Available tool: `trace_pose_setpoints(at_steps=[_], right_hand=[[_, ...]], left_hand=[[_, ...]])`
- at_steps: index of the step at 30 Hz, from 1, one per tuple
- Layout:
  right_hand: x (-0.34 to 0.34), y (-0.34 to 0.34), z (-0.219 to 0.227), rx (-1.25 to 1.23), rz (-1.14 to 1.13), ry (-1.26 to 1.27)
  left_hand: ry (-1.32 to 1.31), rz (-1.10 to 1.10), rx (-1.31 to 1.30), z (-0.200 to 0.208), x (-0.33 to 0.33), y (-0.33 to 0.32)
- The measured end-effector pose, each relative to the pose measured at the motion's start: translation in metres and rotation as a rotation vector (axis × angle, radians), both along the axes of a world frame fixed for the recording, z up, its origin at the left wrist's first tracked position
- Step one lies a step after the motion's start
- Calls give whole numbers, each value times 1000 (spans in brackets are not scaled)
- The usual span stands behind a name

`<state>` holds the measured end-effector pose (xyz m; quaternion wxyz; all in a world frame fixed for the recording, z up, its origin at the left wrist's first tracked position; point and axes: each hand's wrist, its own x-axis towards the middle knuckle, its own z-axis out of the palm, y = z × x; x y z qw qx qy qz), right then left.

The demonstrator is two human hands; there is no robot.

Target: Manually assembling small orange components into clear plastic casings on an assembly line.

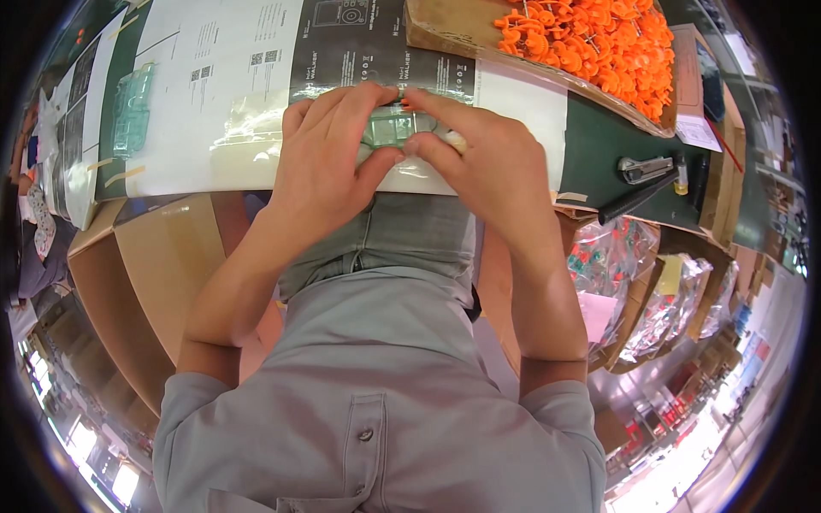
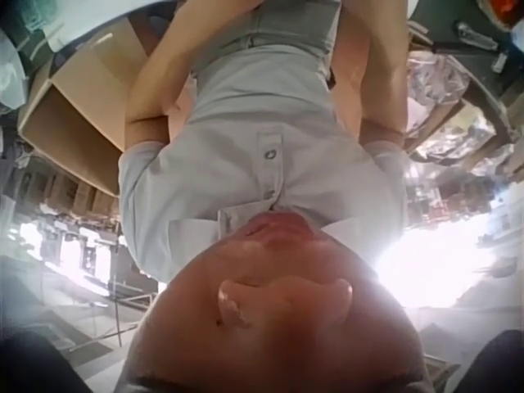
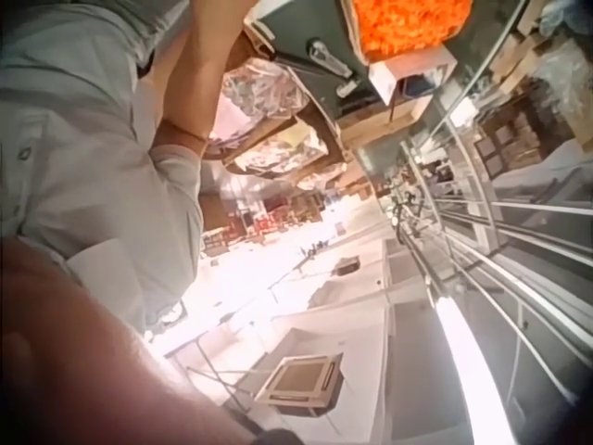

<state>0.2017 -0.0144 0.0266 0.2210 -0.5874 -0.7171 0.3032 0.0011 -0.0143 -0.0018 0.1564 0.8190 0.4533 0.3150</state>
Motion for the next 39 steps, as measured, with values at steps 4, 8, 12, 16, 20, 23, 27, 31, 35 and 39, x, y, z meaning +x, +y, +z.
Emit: trace_pose_setpoints(at_steps=[4, 8, 12, 16, 20, 23, 27, 31, 35, 39], right_hand=[[14, 4, 7, -171, -98, -112], [-5, 4, 2, -17, -19, 40], [6, 7, 17, -94, -55, -103], [21, -7, 8, -14, -103, -165], [24, -26, 0, 37, -166, -90], [21, -23, 0, 55, -174, -49], [21, -19, 2, 34, -184, -1], [26, -18, -2, 46, -200, 74], [34, -18, 0, 4, -199, 137], [36, -12, -2, -51, -200, 178]], left_hand=[[4, -5, -11, -2, 0, 1], [25, -12, -9, -2, -4, 8], [48, -39, -27, 8, 2, 8], [143, -8, -148, 26, -23, 32], [392, 179, -203, 46, -48, 107], [391, 318, 142, 54, -72, 210], [354, 500, 135, 70, -103, 270], [433, 407, 231, 82, -182, 248], [499, 512, -21, 83, -262, 188], [423, 685, -364, 64, -275, 114]])
